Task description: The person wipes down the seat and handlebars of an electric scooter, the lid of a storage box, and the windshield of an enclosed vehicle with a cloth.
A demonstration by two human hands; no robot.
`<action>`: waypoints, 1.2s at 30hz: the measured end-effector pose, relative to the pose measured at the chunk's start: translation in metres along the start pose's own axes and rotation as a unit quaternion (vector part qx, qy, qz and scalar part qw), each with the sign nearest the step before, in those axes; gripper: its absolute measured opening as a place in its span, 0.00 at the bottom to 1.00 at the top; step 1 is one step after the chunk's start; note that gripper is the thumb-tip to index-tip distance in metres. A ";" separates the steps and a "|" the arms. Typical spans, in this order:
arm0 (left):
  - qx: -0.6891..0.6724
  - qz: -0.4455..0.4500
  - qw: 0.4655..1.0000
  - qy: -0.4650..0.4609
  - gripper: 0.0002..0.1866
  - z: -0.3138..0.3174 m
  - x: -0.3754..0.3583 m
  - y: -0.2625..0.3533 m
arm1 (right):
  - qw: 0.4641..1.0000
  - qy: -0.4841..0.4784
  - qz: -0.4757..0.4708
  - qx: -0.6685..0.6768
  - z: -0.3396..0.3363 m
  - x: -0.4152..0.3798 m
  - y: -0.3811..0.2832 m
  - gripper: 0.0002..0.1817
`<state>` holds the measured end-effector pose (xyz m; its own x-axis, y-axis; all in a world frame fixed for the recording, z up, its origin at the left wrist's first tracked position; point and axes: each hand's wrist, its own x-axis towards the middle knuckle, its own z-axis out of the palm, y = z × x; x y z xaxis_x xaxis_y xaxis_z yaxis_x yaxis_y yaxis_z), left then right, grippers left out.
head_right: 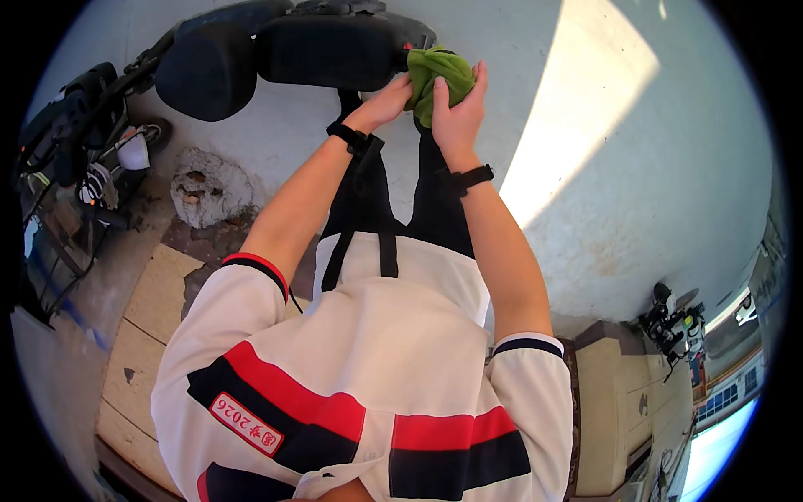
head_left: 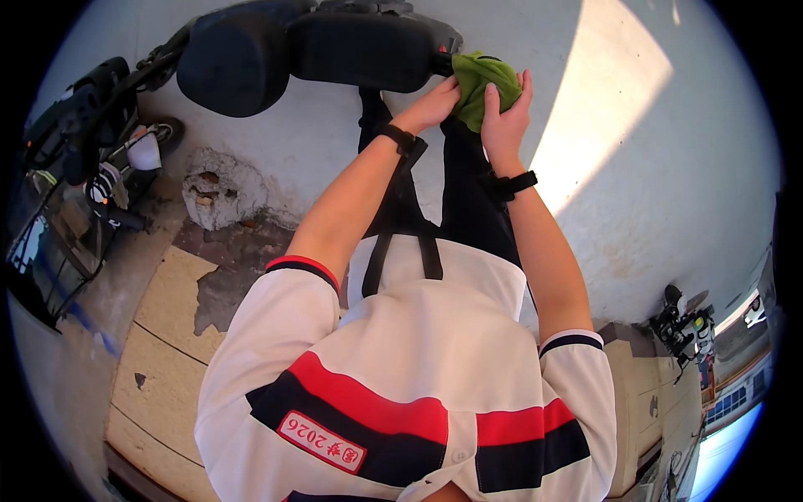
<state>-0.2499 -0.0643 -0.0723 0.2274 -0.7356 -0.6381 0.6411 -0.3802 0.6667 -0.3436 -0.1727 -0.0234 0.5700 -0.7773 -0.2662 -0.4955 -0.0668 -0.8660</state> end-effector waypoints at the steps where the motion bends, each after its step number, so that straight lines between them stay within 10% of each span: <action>1: -0.005 0.014 1.000 0.003 0.28 0.001 0.001 0.000 | 1.000 -0.003 0.027 0.015 -0.001 0.001 -0.002 0.40; 11: 0.076 -0.036 0.995 0.051 0.39 -0.015 0.059 -0.054 | 0.991 -0.046 0.071 0.102 -0.007 0.007 0.009 0.31; 20: 0.395 0.137 0.907 0.054 0.30 -0.044 0.081 -0.057 | 0.903 -0.132 -0.346 -0.219 -0.019 0.030 -0.013 0.28; 36: 0.533 -0.052 0.833 0.139 0.13 -0.029 0.044 -0.057 | 0.969 -0.073 -0.202 -0.122 -0.010 0.023 -0.007 0.35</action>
<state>-0.2550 -0.0583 -0.1493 0.4667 -0.5666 -0.6791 -0.3139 -0.8240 0.4717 -0.3340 -0.1968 -0.0194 0.8279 -0.5608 0.0014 -0.3424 -0.5076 -0.7906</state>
